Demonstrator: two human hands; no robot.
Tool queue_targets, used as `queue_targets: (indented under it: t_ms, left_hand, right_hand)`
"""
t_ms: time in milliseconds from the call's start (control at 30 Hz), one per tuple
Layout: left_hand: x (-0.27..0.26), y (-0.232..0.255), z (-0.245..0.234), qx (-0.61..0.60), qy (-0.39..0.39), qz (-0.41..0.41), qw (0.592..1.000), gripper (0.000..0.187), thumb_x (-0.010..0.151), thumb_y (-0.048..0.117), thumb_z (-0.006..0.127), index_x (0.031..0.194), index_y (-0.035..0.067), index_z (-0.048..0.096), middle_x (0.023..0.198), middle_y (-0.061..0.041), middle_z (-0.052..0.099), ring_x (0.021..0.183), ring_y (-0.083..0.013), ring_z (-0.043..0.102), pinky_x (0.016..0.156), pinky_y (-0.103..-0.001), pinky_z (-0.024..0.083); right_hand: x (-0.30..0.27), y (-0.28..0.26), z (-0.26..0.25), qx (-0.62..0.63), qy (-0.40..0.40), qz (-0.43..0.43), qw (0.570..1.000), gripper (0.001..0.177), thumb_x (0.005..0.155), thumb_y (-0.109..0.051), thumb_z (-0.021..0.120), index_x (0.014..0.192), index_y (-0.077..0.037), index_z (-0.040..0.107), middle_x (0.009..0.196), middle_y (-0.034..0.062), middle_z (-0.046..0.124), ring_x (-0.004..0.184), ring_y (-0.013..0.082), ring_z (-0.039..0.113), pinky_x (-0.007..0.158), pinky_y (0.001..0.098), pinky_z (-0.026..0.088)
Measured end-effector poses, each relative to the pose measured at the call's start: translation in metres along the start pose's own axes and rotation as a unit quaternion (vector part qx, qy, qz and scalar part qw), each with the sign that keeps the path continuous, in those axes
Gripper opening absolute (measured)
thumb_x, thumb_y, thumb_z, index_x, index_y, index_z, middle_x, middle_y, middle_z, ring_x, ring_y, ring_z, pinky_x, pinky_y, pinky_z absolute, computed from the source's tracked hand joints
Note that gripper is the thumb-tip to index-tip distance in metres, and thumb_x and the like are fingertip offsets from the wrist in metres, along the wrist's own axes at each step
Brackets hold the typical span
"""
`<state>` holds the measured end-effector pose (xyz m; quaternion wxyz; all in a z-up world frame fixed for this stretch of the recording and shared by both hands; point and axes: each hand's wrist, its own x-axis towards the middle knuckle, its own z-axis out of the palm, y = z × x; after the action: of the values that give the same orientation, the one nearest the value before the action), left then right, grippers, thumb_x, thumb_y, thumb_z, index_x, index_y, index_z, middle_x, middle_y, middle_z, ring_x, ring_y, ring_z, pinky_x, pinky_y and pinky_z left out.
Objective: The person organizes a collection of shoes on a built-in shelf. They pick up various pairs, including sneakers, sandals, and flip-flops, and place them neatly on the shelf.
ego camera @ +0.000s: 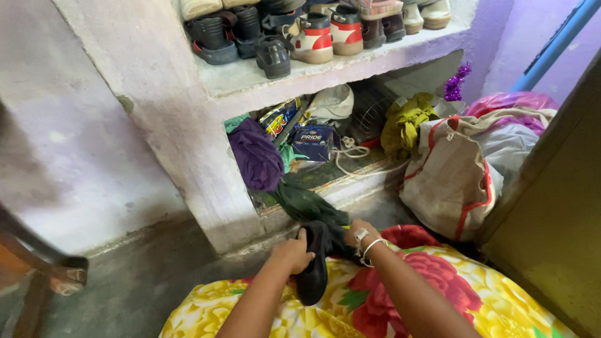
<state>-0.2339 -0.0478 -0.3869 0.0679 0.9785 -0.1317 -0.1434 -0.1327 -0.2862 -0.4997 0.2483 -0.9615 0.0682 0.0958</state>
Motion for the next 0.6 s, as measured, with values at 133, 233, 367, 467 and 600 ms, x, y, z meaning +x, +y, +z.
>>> queue_targets:
  t_ms: [133,233,367,467,600]
  left_hand:
    - [-0.005,-0.002,-0.043,-0.001,0.029,0.098,0.995,0.036,0.09,0.037,0.068,0.12,0.017,0.073,0.116,-0.018,0.072,0.11,-0.0367,0.067,0.095,-0.049,0.053]
    - [-0.006,0.003,-0.107,-0.044,0.173,0.093,0.98,0.022,0.09,0.03,0.063,0.104,0.018,0.076,0.102,-0.018,0.075,0.095,-0.0376,0.071,0.086,-0.05,0.055]
    - [-0.001,0.003,-0.2,-0.026,0.405,0.145,0.902,0.016,0.097,0.021,0.058,0.097,0.01,0.069,0.085,-0.018,0.073,0.08,-0.0406,0.07,0.073,-0.054,0.054]
    - [-0.001,0.003,-0.26,-0.024,0.551,0.197,0.81,0.013,0.092,0.016,0.06,0.097,0.007,0.068,0.085,-0.017,0.071,0.078,-0.0401,0.069,0.07,-0.052,0.054]
    - [0.011,0.008,-0.314,0.011,0.576,0.156,0.803,0.013,0.093,0.016,0.064,0.103,0.008,0.067,0.097,-0.014,0.072,0.098,-0.0353,0.067,0.085,-0.052,0.05]
  right_hand:
    - [0.004,-0.036,-0.047,0.057,0.076,-0.062,0.994,0.059,0.074,-0.041,0.082,0.114,0.001,0.073,0.119,0.0269,0.071,0.113,0.0382,0.068,0.097,0.0415,0.054]
    - [-0.006,-0.091,-0.112,0.2,0.152,-0.207,0.946,0.051,0.08,-0.03,0.081,0.118,0.0,0.067,0.114,0.0197,0.073,0.104,0.0327,0.072,0.09,0.0394,0.057]
    - [-0.035,-0.17,-0.201,0.231,0.241,-0.285,0.899,0.046,0.086,-0.024,0.076,0.125,-0.004,0.06,0.117,0.0168,0.072,0.1,0.0319,0.073,0.088,0.0391,0.057]
    - [-0.056,-0.212,-0.252,0.167,0.358,-0.395,0.83,0.052,0.087,-0.017,0.077,0.132,-0.005,0.054,0.127,0.0207,0.063,0.118,0.0392,0.062,0.098,0.0442,0.051]
    - [-0.061,-0.256,-0.296,0.09,0.412,-0.341,0.84,0.062,0.084,-0.017,0.078,0.138,-0.01,0.049,0.126,0.0198,0.062,0.122,0.0424,0.057,0.101,0.0505,0.044]
